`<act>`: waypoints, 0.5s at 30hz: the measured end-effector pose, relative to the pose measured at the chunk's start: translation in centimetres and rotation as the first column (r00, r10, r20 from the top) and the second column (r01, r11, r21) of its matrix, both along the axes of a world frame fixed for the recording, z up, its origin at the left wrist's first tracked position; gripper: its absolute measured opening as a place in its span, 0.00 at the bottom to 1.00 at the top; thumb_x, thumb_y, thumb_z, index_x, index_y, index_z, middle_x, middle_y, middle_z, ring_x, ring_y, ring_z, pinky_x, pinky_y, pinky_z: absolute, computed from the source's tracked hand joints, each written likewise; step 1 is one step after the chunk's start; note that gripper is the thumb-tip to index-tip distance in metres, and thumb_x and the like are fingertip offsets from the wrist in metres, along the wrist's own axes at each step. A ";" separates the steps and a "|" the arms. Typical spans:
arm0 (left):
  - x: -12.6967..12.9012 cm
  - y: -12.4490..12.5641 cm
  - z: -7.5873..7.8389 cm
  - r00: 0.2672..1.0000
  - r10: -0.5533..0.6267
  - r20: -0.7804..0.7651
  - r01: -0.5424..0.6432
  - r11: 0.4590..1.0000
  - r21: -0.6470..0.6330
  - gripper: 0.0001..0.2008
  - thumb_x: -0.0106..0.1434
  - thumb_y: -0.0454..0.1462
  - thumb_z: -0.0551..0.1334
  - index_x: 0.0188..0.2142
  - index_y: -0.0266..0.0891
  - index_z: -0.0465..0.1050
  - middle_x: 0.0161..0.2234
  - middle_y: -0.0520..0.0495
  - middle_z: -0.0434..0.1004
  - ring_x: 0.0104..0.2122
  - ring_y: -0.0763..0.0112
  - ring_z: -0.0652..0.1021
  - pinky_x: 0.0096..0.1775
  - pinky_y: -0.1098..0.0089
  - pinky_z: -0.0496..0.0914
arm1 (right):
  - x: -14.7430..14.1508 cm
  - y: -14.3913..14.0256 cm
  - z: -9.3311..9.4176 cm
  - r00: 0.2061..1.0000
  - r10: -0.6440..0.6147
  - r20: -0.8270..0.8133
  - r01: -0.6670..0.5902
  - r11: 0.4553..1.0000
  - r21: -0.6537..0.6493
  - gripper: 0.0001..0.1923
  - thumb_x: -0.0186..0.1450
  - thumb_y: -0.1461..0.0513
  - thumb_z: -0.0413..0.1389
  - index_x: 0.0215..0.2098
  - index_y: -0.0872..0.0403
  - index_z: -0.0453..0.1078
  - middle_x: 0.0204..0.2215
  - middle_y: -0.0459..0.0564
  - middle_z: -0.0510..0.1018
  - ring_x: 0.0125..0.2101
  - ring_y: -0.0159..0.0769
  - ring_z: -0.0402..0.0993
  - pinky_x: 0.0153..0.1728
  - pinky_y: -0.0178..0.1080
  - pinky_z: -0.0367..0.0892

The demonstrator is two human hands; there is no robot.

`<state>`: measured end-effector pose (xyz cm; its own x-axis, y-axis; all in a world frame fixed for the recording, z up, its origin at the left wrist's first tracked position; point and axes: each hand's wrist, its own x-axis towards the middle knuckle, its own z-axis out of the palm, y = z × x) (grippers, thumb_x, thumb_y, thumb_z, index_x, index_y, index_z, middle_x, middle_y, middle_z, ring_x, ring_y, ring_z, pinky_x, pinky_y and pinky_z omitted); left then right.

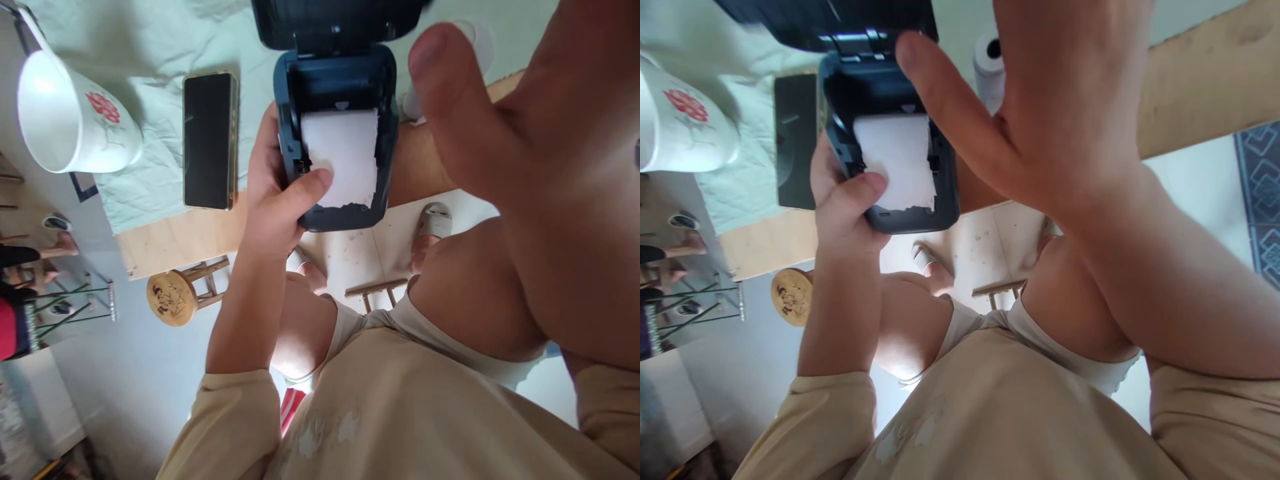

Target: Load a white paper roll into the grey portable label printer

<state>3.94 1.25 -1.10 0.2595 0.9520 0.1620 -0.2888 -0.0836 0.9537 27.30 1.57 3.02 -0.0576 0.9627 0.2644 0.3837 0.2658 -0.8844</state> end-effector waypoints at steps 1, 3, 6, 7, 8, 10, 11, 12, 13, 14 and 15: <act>0.0 0.0 0.0 1.000 -0.005 -0.018 0.005 1.000 -0.002 0.31 0.44 0.48 0.74 0.47 0.46 0.70 0.38 0.52 0.75 0.36 0.70 0.75 0.38 0.69 0.68 | -0.2 0.0 0.6 0.983 -0.001 0.182 -0.017 0.995 0.096 0.29 0.67 0.44 0.42 0.54 0.53 0.69 0.53 0.36 0.70 0.61 0.44 0.60 0.64 0.38 0.54; 0.1 -0.2 0.3 0.999 0.003 -0.033 -0.004 1.000 -0.025 0.28 0.47 0.46 0.72 0.47 0.45 0.69 0.38 0.51 0.74 0.38 0.68 0.75 0.41 0.68 0.69 | -0.8 -0.4 1.6 0.880 -0.018 0.475 -0.107 0.966 0.236 0.27 0.68 0.48 0.45 0.58 0.52 0.66 0.53 0.39 0.70 0.52 0.40 0.68 0.59 0.41 0.60; 0.3 -0.7 0.9 1.000 0.027 -0.001 -0.027 0.998 -0.058 0.21 0.53 0.41 0.69 0.46 0.46 0.69 0.36 0.52 0.72 0.37 0.70 0.76 0.39 0.69 0.69 | -1.7 -1.3 2.1 0.861 0.003 0.509 -0.194 0.927 0.321 0.20 0.66 0.57 0.50 0.56 0.51 0.66 0.51 0.45 0.71 0.41 0.32 0.72 0.43 0.38 0.69; 0.3 -0.7 0.9 1.000 0.018 0.012 -0.017 0.998 -0.061 0.22 0.53 0.40 0.69 0.47 0.46 0.69 0.36 0.52 0.71 0.35 0.71 0.75 0.37 0.70 0.69 | -1.9 -1.5 2.0 0.871 0.009 0.491 -0.212 0.909 0.359 0.19 0.65 0.58 0.51 0.53 0.52 0.67 0.51 0.46 0.72 0.39 0.30 0.72 0.40 0.37 0.70; 0.2 -0.8 0.8 1.000 0.012 0.022 -0.011 0.998 -0.067 0.22 0.53 0.40 0.69 0.48 0.47 0.69 0.35 0.52 0.71 0.32 0.73 0.74 0.34 0.71 0.68 | -2.1 -1.7 2.0 0.879 0.016 0.477 -0.226 0.894 0.386 0.17 0.64 0.60 0.52 0.51 0.53 0.68 0.51 0.47 0.72 0.37 0.29 0.71 0.37 0.37 0.69; 0.1 -0.5 0.3 0.999 0.001 0.034 0.002 0.997 -0.072 0.25 0.51 0.39 0.70 0.48 0.48 0.68 0.34 0.53 0.70 0.30 0.76 0.72 0.30 0.74 0.67 | -2.4 -1.8 1.7 0.883 0.045 0.468 -0.264 0.872 0.413 0.17 0.63 0.63 0.52 0.50 0.54 0.68 0.53 0.50 0.71 0.35 0.27 0.71 0.36 0.36 0.70; 0.0 -0.4 0.0 0.999 -0.011 0.044 0.014 0.998 -0.068 0.26 0.50 0.39 0.71 0.48 0.48 0.68 0.34 0.52 0.70 0.30 0.76 0.72 0.30 0.74 0.67 | -2.5 -1.7 1.6 0.879 0.068 0.472 -0.290 0.861 0.418 0.17 0.62 0.64 0.52 0.49 0.54 0.68 0.53 0.52 0.70 0.36 0.28 0.71 0.37 0.37 0.71; -0.1 -0.2 -0.3 0.998 -0.027 0.065 0.030 0.998 -0.054 0.28 0.48 0.39 0.72 0.48 0.49 0.68 0.35 0.52 0.70 0.30 0.76 0.72 0.29 0.74 0.67 | -2.6 -1.7 1.5 0.874 0.093 0.478 -0.316 0.854 0.412 0.16 0.62 0.66 0.51 0.48 0.55 0.68 0.54 0.54 0.70 0.38 0.29 0.72 0.38 0.38 0.71; 0.0 -0.1 -0.5 0.994 -0.055 0.096 0.058 0.998 -0.031 0.29 0.47 0.41 0.73 0.49 0.49 0.68 0.36 0.51 0.71 0.30 0.75 0.72 0.28 0.74 0.67 | -2.8 -1.7 1.4 0.869 0.114 0.482 -0.336 0.850 0.405 0.15 0.62 0.66 0.50 0.47 0.55 0.68 0.55 0.56 0.70 0.40 0.31 0.73 0.39 0.40 0.72; 0.0 -0.1 -0.5 0.989 -0.072 0.131 0.075 0.997 -0.017 0.30 0.48 0.44 0.72 0.50 0.49 0.67 0.38 0.50 0.71 0.31 0.74 0.73 0.28 0.73 0.68 | -2.9 -1.7 1.3 0.868 0.126 0.480 -0.346 0.847 0.403 0.14 0.62 0.66 0.50 0.46 0.56 0.68 0.55 0.57 0.70 0.40 0.32 0.73 0.40 0.41 0.72; 0.1 -0.2 -0.5 0.984 -0.074 0.163 0.076 0.997 -0.010 0.29 0.51 0.48 0.69 0.51 0.50 0.66 0.38 0.49 0.71 0.30 0.73 0.73 0.27 0.72 0.68 | -3.1 -1.7 1.2 0.872 0.132 0.471 -0.348 0.845 0.406 0.12 0.63 0.66 0.51 0.46 0.56 0.67 0.55 0.57 0.70 0.40 0.31 0.74 0.40 0.40 0.73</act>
